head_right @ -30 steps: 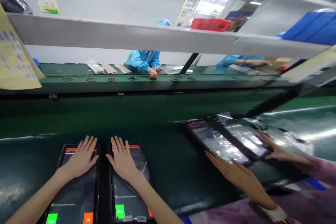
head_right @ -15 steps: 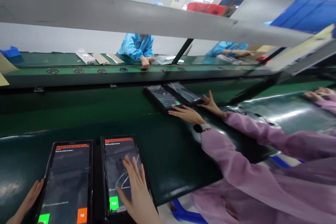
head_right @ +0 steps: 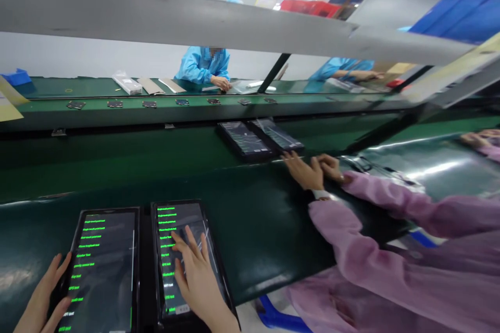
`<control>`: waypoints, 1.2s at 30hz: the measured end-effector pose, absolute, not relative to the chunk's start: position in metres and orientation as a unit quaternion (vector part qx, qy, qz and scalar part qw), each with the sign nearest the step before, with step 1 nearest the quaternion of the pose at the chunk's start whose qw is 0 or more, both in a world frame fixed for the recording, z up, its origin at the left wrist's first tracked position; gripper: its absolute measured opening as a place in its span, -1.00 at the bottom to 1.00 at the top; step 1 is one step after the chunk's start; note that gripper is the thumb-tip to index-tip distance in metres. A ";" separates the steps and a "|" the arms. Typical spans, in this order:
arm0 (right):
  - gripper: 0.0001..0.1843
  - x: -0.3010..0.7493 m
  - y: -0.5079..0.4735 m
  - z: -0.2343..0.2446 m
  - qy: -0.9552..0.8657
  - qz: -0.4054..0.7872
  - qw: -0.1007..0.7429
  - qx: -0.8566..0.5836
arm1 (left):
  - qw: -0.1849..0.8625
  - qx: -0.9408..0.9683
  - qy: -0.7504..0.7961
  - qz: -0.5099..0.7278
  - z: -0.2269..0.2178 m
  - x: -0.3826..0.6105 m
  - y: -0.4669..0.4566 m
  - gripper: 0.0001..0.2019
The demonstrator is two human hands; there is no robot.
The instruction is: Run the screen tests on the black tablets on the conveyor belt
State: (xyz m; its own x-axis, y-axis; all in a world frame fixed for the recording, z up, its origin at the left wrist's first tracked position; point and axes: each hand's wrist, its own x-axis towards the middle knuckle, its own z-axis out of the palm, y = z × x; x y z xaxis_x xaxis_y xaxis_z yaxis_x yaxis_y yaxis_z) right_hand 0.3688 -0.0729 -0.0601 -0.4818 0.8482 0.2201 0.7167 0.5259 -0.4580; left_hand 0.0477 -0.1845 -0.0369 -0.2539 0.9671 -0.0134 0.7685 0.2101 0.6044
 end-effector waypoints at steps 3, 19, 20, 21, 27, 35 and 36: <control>-0.62 0.373 -0.072 -0.069 -0.841 0.151 0.246 -0.457 | 0.173 0.612 0.726 0.260 -0.040 0.046 -0.184 -0.29; -0.81 0.379 -0.084 -0.071 -0.783 0.197 0.310 -0.502 | 0.073 0.681 0.713 0.153 -0.051 0.037 -0.176 -0.22; -0.82 0.379 -0.085 -0.070 -0.787 0.200 0.305 -0.498 | 0.071 0.677 0.716 0.154 -0.051 0.038 -0.175 -0.24; -0.82 0.378 -0.085 -0.069 -0.791 0.202 0.300 -0.494 | 0.069 0.673 0.719 0.156 -0.050 0.039 -0.174 -0.26; -0.84 0.377 -0.088 -0.066 -0.802 0.200 0.294 -0.480 | 0.055 0.674 0.719 0.159 -0.049 0.042 -0.175 -0.32; -0.84 0.377 -0.089 -0.063 -0.810 0.177 0.304 -0.469 | 0.010 0.726 0.661 0.190 -0.051 0.034 -0.181 -0.15; -0.84 0.377 -0.089 -0.063 -0.814 0.169 0.309 -0.462 | 0.011 0.726 0.656 0.204 -0.051 0.033 -0.182 -0.15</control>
